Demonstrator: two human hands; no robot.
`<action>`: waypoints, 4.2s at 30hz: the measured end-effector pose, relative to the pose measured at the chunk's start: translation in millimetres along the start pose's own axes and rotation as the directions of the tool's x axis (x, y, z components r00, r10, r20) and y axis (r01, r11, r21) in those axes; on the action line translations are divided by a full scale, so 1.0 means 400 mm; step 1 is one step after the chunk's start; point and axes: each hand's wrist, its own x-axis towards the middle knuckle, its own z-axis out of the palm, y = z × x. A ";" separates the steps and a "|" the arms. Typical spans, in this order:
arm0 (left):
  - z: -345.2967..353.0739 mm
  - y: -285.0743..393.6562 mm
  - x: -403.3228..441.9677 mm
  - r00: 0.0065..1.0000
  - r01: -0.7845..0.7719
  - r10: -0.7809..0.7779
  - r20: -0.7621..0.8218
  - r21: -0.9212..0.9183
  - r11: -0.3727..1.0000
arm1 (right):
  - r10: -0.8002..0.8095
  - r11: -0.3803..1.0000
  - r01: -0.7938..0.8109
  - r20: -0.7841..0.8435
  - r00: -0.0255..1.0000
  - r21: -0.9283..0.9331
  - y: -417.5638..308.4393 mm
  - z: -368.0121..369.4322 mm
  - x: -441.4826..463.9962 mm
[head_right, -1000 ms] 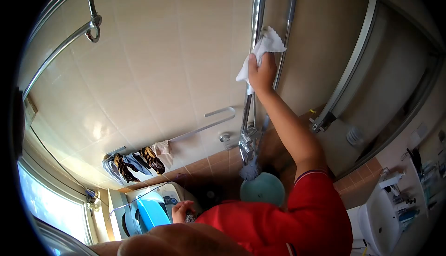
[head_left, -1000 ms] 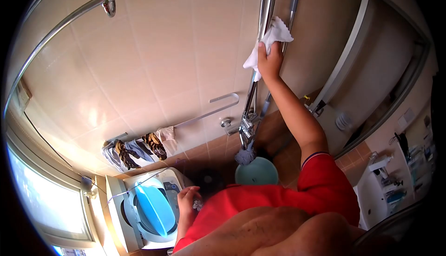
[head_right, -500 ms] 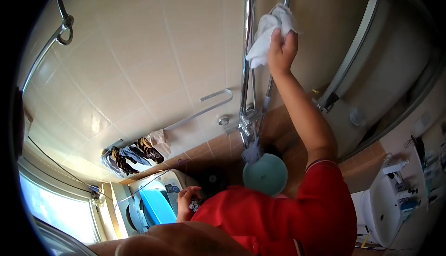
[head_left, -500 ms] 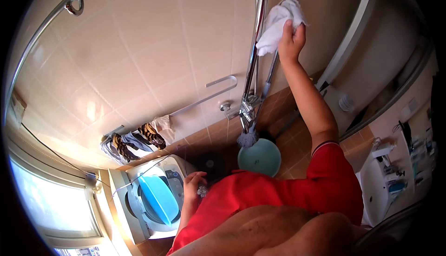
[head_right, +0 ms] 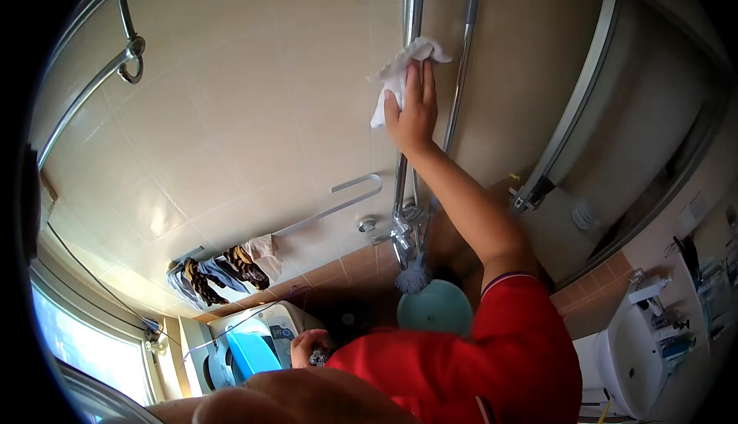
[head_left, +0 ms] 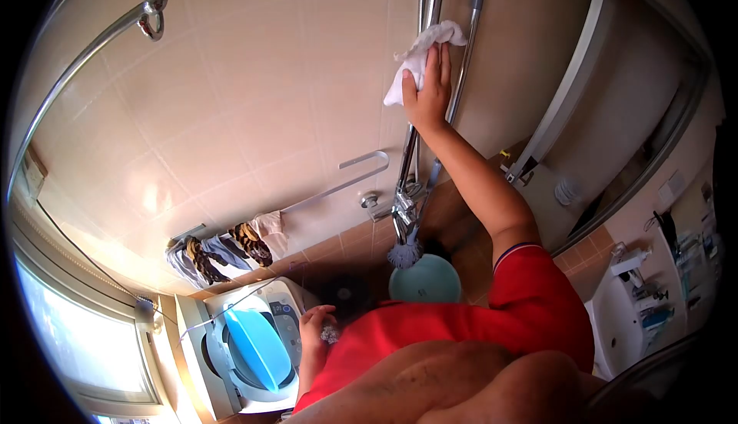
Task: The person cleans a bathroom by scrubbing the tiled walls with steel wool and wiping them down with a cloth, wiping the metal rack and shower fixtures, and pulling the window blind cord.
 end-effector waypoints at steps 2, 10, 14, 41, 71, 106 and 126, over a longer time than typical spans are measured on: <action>0.006 0.003 -0.003 0.999 -0.044 0.044 0.010 0.023 0.999 | 0.055 0.988 -0.072 0.122 0.991 0.139 0.033 -0.031 -0.128; 0.003 0.009 0.046 0.992 0.087 -0.095 0.083 0.095 0.992 | 0.395 0.819 -0.287 -0.127 0.910 0.496 0.101 -0.134 0.109; 0.033 0.035 0.051 0.993 0.012 -0.030 0.113 0.154 0.988 | -0.084 0.947 0.183 -0.347 0.934 0.264 0.030 -0.128 0.466; -0.124 -0.112 0.208 0.965 -0.150 0.130 0.228 0.073 0.986 | -0.398 0.916 0.401 -0.180 0.900 -0.020 -0.273 -0.067 0.790; -0.158 -0.106 0.127 0.958 -0.153 0.192 -0.213 0.184 0.971 | -0.691 0.688 0.678 -0.051 0.721 0.257 -0.496 0.297 1.016; -0.166 -0.174 -0.048 0.909 0.015 -0.122 -0.398 -0.263 0.965 | -0.406 0.906 0.401 -0.010 0.914 -0.135 -0.558 0.202 0.971; -0.147 -0.142 -0.022 0.944 0.020 -0.052 -0.325 -0.101 0.995 | -0.135 0.991 0.128 -0.243 0.961 -0.044 -0.537 0.333 1.086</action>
